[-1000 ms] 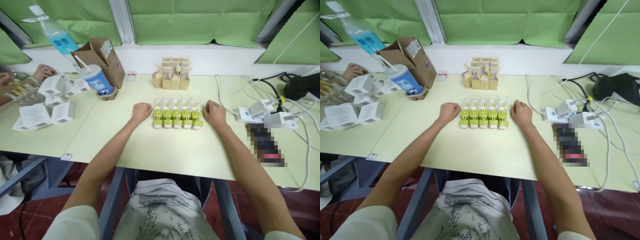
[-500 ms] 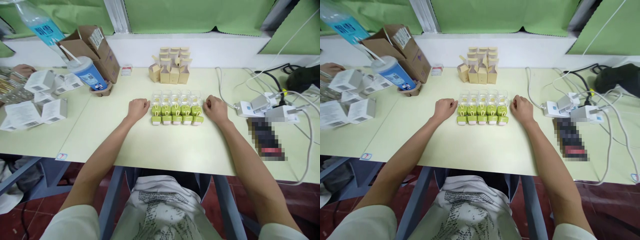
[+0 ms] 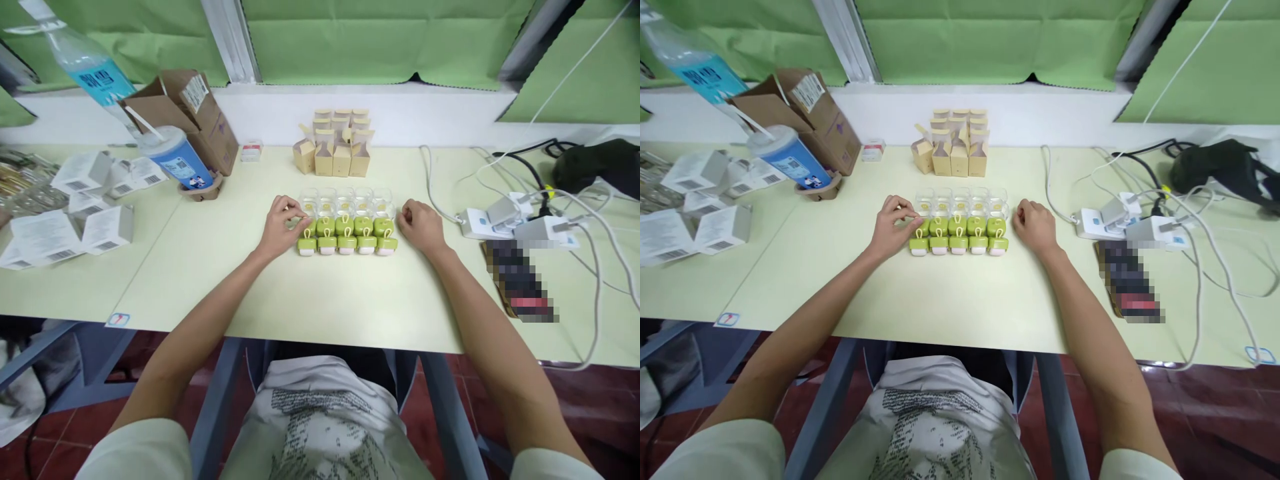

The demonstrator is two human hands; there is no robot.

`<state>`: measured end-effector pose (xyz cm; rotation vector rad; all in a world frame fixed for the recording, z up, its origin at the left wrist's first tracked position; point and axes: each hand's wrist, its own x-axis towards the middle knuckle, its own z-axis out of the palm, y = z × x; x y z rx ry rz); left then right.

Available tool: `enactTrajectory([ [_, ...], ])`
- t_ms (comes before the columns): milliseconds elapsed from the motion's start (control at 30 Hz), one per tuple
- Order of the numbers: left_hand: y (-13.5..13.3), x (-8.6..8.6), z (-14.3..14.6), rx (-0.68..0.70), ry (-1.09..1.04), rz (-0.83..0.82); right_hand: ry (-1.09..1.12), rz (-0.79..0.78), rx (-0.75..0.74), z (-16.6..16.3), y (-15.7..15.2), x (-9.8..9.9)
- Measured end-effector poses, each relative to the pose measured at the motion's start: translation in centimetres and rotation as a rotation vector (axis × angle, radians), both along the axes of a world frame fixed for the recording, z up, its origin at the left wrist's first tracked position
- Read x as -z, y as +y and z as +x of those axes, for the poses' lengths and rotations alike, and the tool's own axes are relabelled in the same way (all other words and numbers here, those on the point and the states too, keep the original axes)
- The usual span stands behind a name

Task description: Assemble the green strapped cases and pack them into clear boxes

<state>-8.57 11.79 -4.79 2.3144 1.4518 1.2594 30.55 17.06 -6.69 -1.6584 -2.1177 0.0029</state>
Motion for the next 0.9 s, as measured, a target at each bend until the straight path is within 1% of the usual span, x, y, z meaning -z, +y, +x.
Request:
enactTrajectory([
  [67,-0.4,-0.8,0.1,-0.017,0.003,-0.018,0.012,-0.005,-0.002,-0.1,-0.1,-0.1],
  [100,-0.6,-1.5,0.1,-0.029,0.002,-0.028,0.016,-0.007,-0.003,-0.1,-0.1,-0.1],
  [200,0.1,-4.6,-0.2,-0.050,-0.038,-0.044,0.023,-0.011,0.002,-0.2,-0.2,-0.2],
  [267,1.6,-7.0,-0.3,-0.003,-0.066,-0.070,0.024,-0.015,0.003,-0.3,-0.2,-0.3],
  [300,2.7,-8.1,-0.4,0.029,-0.070,-0.115,0.023,-0.018,0.002,-0.3,-0.3,-0.4],
  [367,4.9,-9.4,-0.3,0.068,-0.060,-0.193,0.021,-0.021,0.003,-0.4,-0.3,-0.5],
  [400,6.0,-9.6,-0.2,0.067,-0.059,-0.209,0.019,-0.021,0.004,-0.4,-0.3,-0.6],
  [433,6.9,-9.6,0.0,0.061,-0.059,-0.226,0.017,-0.020,0.004,-0.5,-0.4,-0.6],
  [500,8.1,-8.8,0.3,0.034,-0.062,-0.255,0.014,-0.017,0.000,-0.4,-0.4,-0.7],
  [600,8.8,-7.0,0.6,-0.018,-0.059,-0.276,0.007,-0.017,-0.012,-0.3,-0.3,-0.5],
  [667,8.8,-6.1,0.7,-0.033,-0.051,-0.272,-0.002,-0.011,-0.010,-0.2,-0.3,-0.4],
  [733,8.9,-5.6,0.6,-0.026,-0.047,-0.261,-0.012,-0.003,0.001,-0.1,-0.2,-0.2],
  [900,9.5,-4.8,0.3,0.043,-0.022,-0.244,-0.005,-0.006,0.012,0.0,-0.2,-0.1],
])
